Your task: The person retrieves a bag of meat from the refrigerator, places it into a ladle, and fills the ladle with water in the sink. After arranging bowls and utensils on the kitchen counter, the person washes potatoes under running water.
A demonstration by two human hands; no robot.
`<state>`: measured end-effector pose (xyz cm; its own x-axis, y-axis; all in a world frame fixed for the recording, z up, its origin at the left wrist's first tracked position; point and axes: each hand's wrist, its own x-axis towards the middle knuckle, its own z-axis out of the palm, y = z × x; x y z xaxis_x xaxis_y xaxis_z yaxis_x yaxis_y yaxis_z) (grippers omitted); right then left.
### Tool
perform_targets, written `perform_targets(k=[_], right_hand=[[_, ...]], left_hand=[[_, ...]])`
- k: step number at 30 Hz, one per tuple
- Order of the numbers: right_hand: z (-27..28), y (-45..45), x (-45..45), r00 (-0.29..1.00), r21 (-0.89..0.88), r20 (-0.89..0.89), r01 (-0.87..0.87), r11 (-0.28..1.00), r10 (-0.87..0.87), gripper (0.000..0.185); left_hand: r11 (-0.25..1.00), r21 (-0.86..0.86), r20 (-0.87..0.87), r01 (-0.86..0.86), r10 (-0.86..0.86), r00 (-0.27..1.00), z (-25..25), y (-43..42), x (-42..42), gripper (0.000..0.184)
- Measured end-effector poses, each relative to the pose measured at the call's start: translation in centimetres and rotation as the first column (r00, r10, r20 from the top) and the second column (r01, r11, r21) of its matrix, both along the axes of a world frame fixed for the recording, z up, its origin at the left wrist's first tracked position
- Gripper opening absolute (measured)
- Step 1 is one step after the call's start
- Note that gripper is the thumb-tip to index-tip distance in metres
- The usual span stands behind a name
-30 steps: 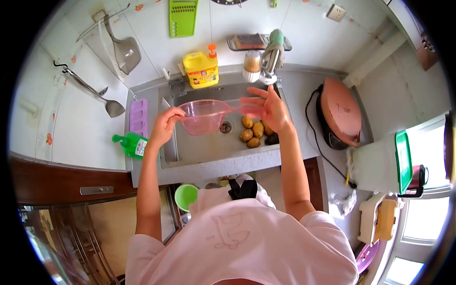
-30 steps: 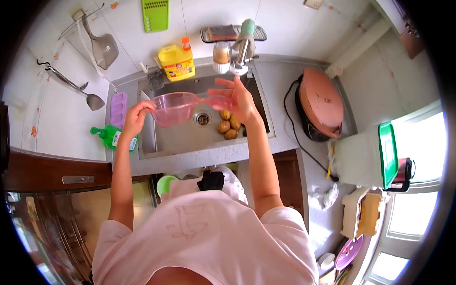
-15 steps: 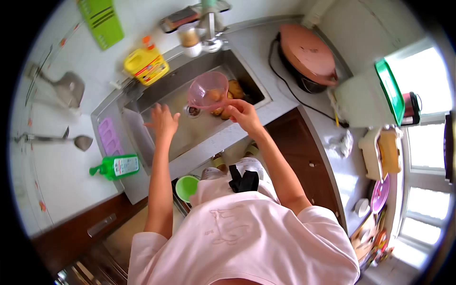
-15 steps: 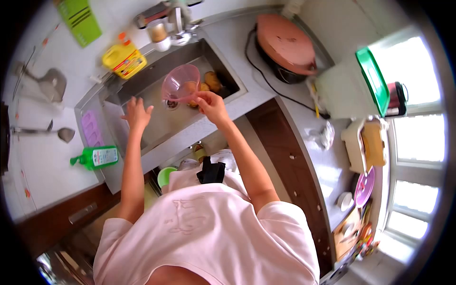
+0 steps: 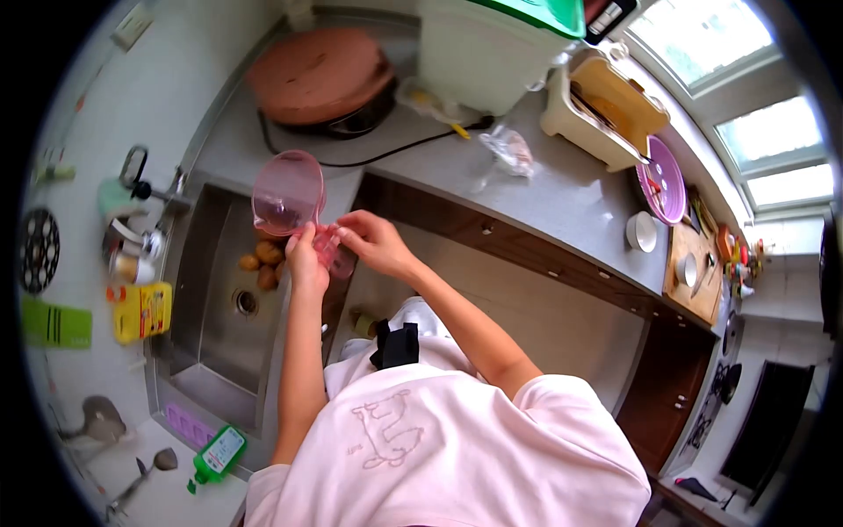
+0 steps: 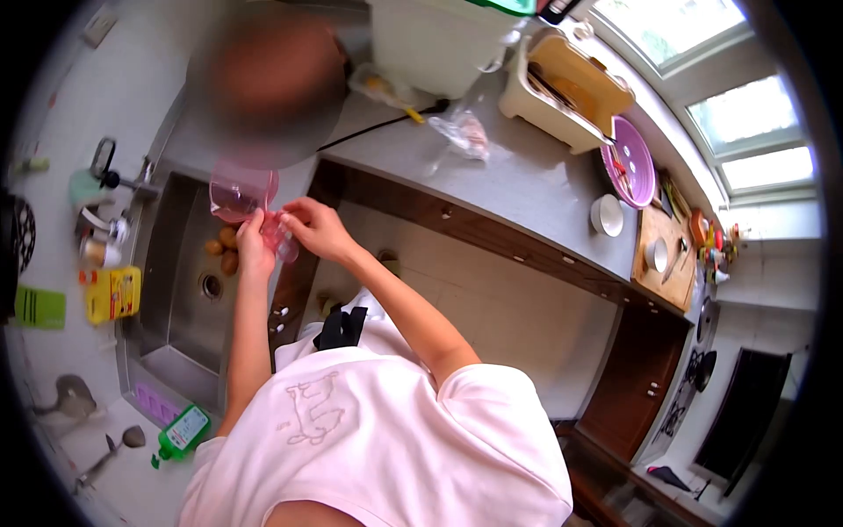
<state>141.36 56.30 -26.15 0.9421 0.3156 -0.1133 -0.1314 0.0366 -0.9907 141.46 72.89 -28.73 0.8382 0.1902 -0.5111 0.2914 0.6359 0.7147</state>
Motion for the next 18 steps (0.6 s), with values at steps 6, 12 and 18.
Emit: perform_targets(k=[6,12,18], right_hand=[[-1.7,-17.7,4.3,0.592,-0.392,0.668,0.795,0.463,-0.452,0.041],[-5.9,-26.1,9.1,0.698,-0.687,0.664,0.711,0.148,-0.267,0.058],[-11.8,-28.9,13.2,0.621,-0.565,0.702,0.784,0.257,-0.349,0.032]], left_hand=[[0.952,0.177,-0.015,0.248,-0.249,0.968,2.7,-8.3,1.8,0.012],[0.878,0.288,-0.051,0.383,-0.385,0.921,3.4,-14.1,3.9,0.012],[0.864,0.315,-0.096,0.393,-0.383,0.919,4.2,-15.9,4.9,0.015]])
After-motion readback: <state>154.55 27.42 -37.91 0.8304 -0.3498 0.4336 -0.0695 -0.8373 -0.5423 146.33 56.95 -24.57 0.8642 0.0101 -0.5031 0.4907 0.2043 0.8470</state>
